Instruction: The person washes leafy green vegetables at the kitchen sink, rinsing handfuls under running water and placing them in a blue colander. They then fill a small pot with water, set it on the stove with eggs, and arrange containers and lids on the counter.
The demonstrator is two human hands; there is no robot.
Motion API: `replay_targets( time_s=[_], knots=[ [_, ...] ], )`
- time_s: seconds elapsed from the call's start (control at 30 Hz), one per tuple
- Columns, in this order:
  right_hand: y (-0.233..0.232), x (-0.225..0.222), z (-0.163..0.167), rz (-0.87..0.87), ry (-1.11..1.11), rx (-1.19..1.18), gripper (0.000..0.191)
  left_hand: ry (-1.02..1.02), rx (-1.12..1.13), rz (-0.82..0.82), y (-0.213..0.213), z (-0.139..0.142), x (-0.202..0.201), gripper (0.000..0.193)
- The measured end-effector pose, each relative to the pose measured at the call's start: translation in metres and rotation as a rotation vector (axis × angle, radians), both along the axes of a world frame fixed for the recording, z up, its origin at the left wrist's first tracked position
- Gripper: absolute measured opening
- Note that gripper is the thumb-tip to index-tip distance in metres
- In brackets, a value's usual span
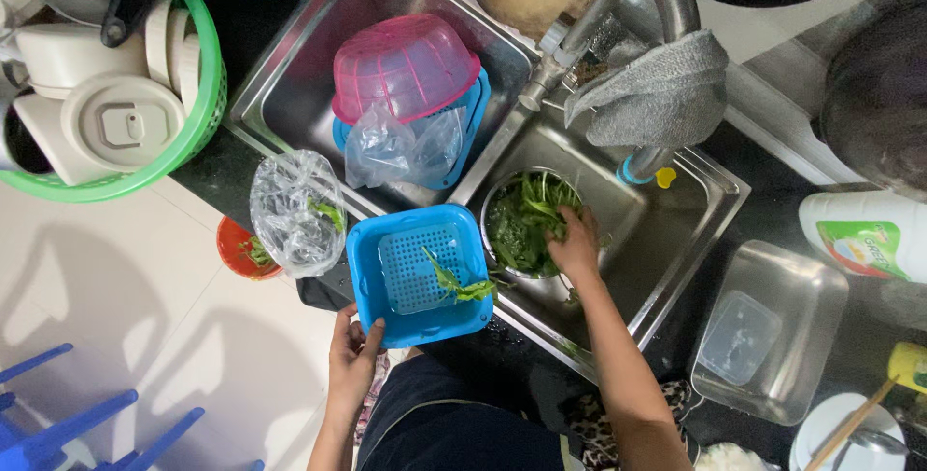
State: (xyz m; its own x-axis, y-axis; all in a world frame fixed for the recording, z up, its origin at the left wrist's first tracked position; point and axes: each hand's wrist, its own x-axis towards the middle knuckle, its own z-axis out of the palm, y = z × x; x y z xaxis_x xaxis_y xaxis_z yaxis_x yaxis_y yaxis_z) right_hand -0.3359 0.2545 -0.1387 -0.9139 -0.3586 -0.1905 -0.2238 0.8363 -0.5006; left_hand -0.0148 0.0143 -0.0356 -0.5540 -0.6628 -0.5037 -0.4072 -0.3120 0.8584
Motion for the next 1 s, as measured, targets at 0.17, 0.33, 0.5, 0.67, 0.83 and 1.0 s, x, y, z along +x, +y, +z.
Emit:
replay_targets(
  time_s=[0.17,0.33,0.5,0.67,0.83,1.0],
  knots=[
    [-0.03,0.013,-0.012,0.185,-0.302,0.356,0.079,-0.015,0.028,0.02,0.0,0.003,-0.002,0.029],
    [-0.059,0.022,-0.029,0.238,-0.488,0.434,0.094,-0.015,0.023,0.021,0.0,0.004,-0.004,0.029],
    [-0.07,0.012,-0.031,0.282,-0.544,0.601,0.094,-0.004,0.047,0.038,0.001,0.005,-0.004,0.032],
    [-0.053,-0.003,0.003,0.421,-0.451,0.66,0.078,-0.026,0.016,-0.006,0.0,0.01,-0.005,0.03],
    [-0.016,0.007,0.062,0.356,-0.287,0.186,0.041,-0.02,-0.008,-0.013,0.001,0.015,-0.007,0.027],
    [-0.018,0.04,0.119,0.523,-0.527,-0.353,0.051,0.037,-0.085,-0.02,0.002,0.019,-0.007,0.028]
  ],
)
